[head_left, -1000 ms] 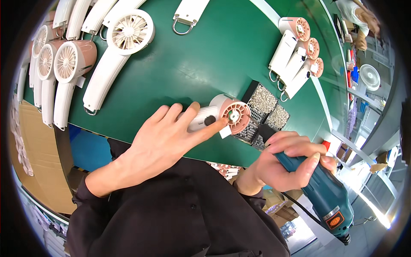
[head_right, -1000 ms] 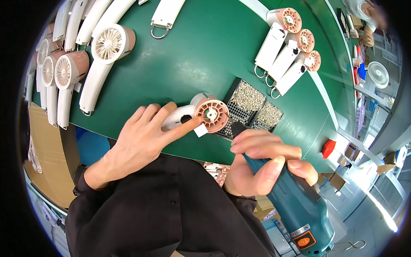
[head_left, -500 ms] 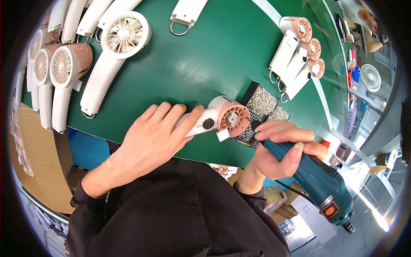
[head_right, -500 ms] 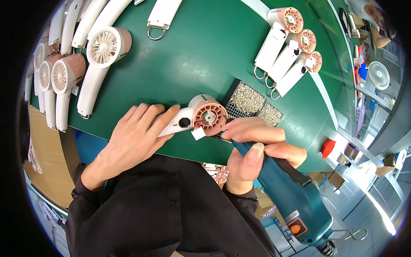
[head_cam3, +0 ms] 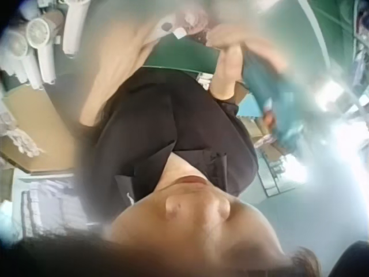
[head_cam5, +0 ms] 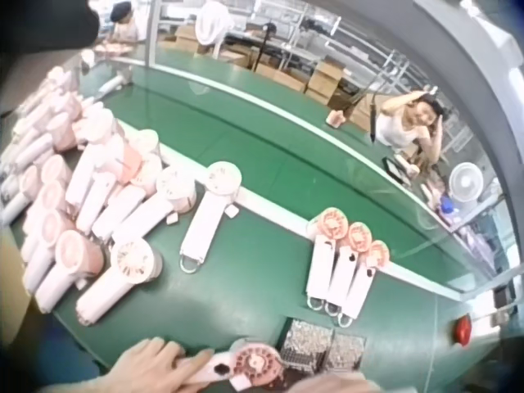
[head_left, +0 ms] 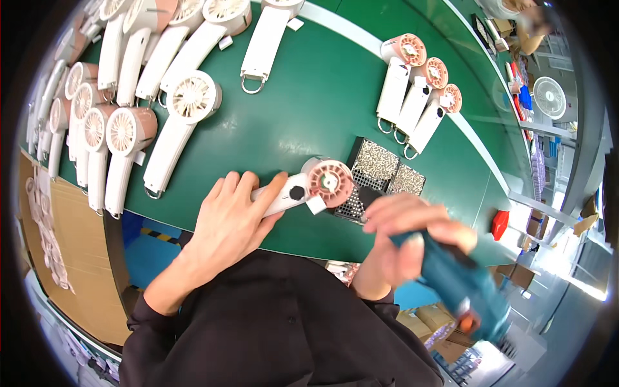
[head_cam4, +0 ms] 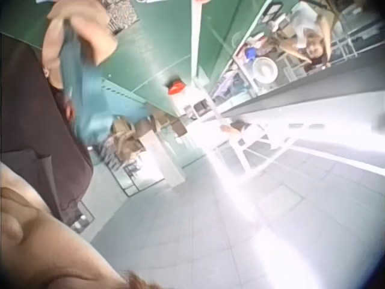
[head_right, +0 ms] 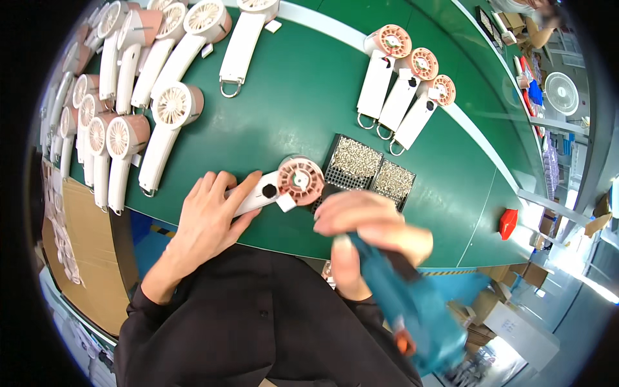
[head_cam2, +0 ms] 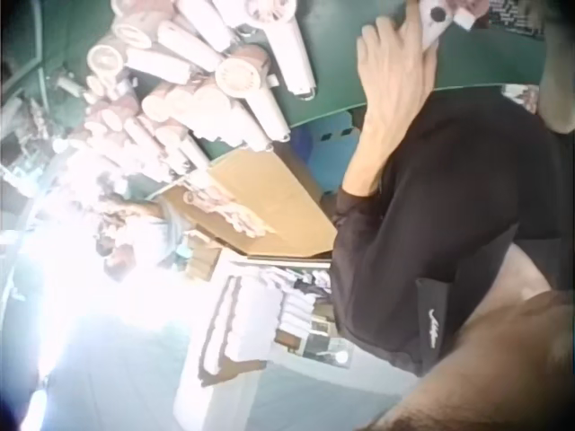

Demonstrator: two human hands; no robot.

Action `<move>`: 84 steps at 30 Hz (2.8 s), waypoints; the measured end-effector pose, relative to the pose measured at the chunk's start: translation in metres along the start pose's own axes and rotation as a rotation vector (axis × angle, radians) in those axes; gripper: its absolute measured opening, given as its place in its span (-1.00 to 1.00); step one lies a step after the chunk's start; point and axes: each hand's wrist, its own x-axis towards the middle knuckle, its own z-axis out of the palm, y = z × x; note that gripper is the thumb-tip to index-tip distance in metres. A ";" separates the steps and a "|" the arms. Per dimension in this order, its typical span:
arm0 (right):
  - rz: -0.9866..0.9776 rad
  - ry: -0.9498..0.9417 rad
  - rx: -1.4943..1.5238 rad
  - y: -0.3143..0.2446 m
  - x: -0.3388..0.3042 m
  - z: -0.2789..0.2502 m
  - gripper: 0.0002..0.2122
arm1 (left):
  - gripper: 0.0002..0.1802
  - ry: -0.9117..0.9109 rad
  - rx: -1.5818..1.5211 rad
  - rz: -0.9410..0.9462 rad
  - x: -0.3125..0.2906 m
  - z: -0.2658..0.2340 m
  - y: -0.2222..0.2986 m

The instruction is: The person assembles portable fans by picking up fan parts, fastening components and casings using an electric screwdriver, and placing the assembled units on the conveyor belt.

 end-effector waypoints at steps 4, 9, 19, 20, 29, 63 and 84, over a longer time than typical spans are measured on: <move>-0.281 0.320 -0.027 -0.023 -0.004 0.004 -0.79 | -0.44 0.136 0.089 -0.068 0.024 0.008 0.007; -0.247 0.522 -0.132 -0.037 -0.019 -0.009 -0.81 | -0.51 0.237 0.233 -0.109 0.104 0.023 -0.001; 0.009 0.950 -0.229 -0.055 -0.065 -0.011 -0.86 | -0.23 0.299 0.159 -0.096 0.228 0.052 -0.008; 0.045 1.006 -0.226 -0.055 -0.066 -0.012 -0.86 | -0.23 0.264 0.152 -0.105 0.230 0.052 -0.006; 0.047 1.070 -0.210 -0.052 -0.057 -0.024 -0.88 | -0.26 0.198 0.028 -0.125 0.205 0.025 0.000; 0.170 0.760 -0.258 0.022 -0.017 -0.037 -0.78 | -0.53 -0.050 -1.670 -0.548 0.023 0.040 0.011; 0.126 0.674 -0.263 0.028 -0.024 -0.044 -0.80 | -0.50 -0.002 -1.632 -0.547 0.040 0.054 0.021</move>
